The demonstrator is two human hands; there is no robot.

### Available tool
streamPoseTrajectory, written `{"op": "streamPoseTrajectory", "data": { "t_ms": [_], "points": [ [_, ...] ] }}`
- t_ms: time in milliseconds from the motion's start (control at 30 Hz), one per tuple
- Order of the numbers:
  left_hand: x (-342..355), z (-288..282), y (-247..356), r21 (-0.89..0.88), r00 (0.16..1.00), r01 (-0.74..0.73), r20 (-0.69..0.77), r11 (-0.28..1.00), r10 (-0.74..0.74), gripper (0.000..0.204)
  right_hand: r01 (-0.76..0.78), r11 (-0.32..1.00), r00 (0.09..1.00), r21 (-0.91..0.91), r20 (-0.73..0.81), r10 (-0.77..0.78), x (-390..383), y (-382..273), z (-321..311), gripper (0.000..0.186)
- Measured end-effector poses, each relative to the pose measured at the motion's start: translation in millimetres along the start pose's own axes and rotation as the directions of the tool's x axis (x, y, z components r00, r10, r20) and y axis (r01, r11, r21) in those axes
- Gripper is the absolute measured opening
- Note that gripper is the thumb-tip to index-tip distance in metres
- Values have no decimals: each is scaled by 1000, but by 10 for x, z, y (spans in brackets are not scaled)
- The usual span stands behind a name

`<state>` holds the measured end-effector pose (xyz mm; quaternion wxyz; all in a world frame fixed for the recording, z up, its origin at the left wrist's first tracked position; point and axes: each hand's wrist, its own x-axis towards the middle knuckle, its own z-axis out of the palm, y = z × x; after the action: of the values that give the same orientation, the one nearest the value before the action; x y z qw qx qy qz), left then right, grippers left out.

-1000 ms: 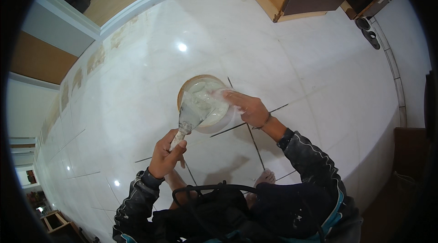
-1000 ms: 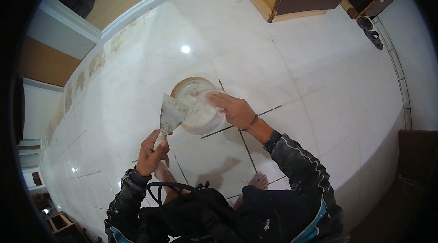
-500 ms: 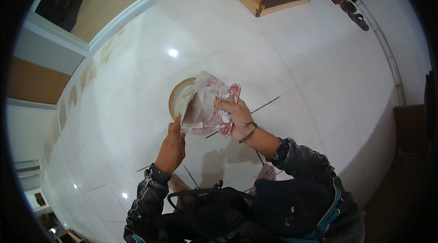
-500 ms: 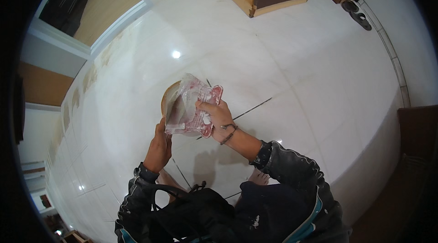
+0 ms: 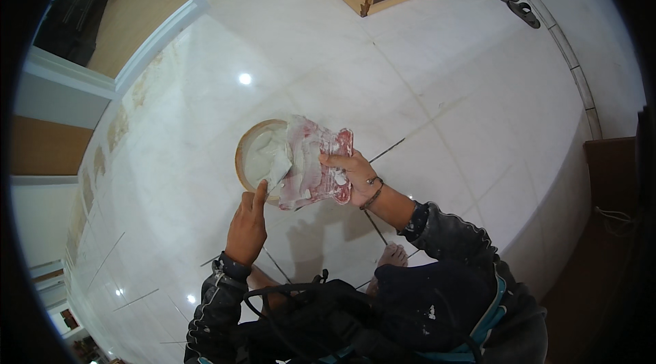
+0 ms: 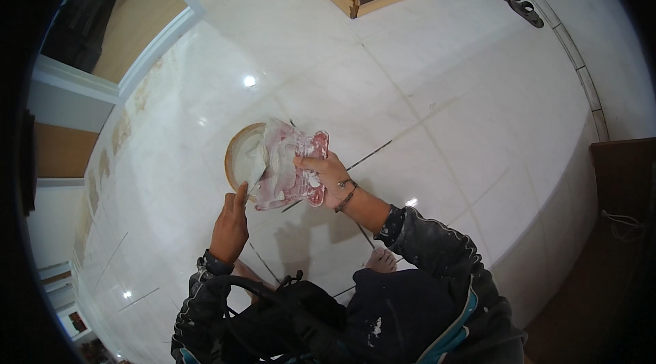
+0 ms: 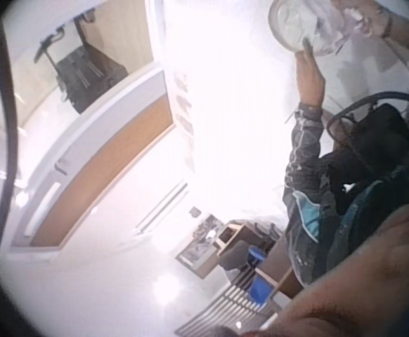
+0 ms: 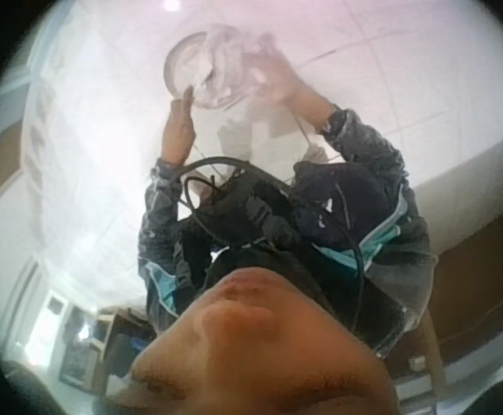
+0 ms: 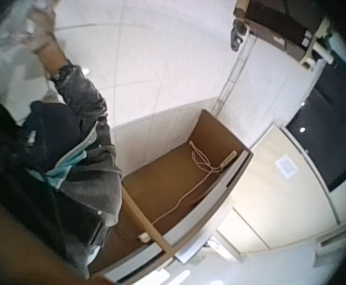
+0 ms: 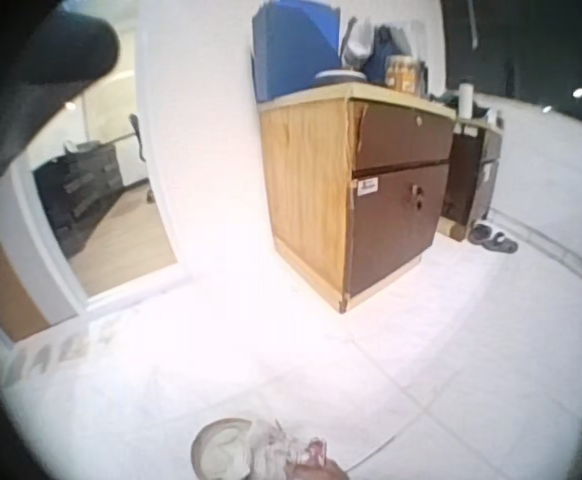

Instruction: The person applies a white grout or filler mixture into the gaps between floor tiles using a putty knife and their hands.

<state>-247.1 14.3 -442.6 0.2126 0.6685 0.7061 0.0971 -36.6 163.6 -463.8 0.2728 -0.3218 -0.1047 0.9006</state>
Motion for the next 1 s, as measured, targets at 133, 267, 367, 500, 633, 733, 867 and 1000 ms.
{"op": "streamPoseTrajectory", "data": {
  "t_ms": [133, 267, 367, 500, 633, 733, 867, 1000],
  "points": [
    [-6, -100, -202, 24, 989, 20, 145, 1000, -24, 72, 13, 996, 1000, 94, -3, -13, -10, -55, -170, 30],
    [-343, 20, -761, -107, 995, 34, 99, 994, -23, 54, 173, 969, 974, -178, -115, -195, 270, -360, -102, 32],
    [-133, 225, -919, -415, 993, 116, 39, 902, -110, 41, 82, 35, 817, -996, 47, -574, 622, -1416, -380, 36],
    [80, 401, -482, -766, 831, 491, 269, 416, -487, 30, -177, -574, 771, -799, 250, -586, 1123, -2072, -806, 39],
    [153, 552, -590, -892, 833, 366, 187, 266, -520, 31, -276, -832, 722, -482, 467, -510, 1718, -2002, -1423, 38],
    [-35, 476, -728, -889, 794, 370, 152, 269, -589, 30, -222, -917, 832, -332, 427, -355, 1648, -1491, -1314, 37],
    [-65, 528, -857, -870, 780, 347, 62, 349, -623, 31, -47, -835, 942, -548, 254, -220, 1184, -1689, -997, 51],
    [46, 697, -841, -925, 726, 303, 67, 230, -684, 31, -179, -806, 882, -564, 270, -385, 1288, -2535, -872, 52]
  ]
}}
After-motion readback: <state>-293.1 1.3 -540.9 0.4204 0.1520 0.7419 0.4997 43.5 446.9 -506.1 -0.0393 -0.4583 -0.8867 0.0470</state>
